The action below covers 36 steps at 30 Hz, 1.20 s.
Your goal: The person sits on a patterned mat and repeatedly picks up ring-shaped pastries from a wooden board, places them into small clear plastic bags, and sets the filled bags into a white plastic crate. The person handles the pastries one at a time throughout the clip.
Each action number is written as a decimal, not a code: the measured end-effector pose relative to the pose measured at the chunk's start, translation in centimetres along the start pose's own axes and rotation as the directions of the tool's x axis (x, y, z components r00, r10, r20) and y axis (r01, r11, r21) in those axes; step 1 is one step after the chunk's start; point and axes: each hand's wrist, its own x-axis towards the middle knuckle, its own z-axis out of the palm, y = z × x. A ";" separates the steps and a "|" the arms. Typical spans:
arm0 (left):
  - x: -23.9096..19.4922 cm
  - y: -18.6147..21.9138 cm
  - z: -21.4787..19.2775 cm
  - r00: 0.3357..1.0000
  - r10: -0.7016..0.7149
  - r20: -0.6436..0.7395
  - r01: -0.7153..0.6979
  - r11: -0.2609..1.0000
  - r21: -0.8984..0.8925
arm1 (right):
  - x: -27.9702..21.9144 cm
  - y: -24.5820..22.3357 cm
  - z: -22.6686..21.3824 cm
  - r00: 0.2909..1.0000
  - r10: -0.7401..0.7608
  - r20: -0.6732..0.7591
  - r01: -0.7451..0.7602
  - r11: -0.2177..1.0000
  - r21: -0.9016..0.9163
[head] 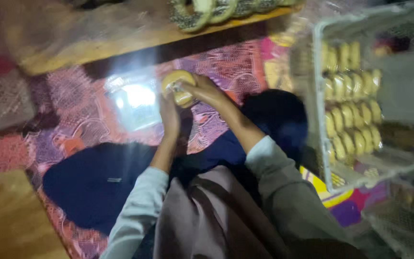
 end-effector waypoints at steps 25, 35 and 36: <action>7.4 3.5 -17.4 0.848 0.338 0.408 -0.472 0.132 0.871 | -15.9 0.5 -38.6 0.641 -0.527 -0.558 -0.269 0.527 -0.806; -2.1 13.1 -10.5 0.615 0.611 0.498 -0.607 -0.035 0.794 | -11.6 -14.0 -2.6 0.682 -0.726 0.089 0.575 0.456 -0.679; -3.2 14.0 -9.5 0.549 0.669 0.502 -0.685 0.017 0.728 | -8.7 -13.6 0.7 0.707 -0.696 0.126 0.594 0.487 -0.640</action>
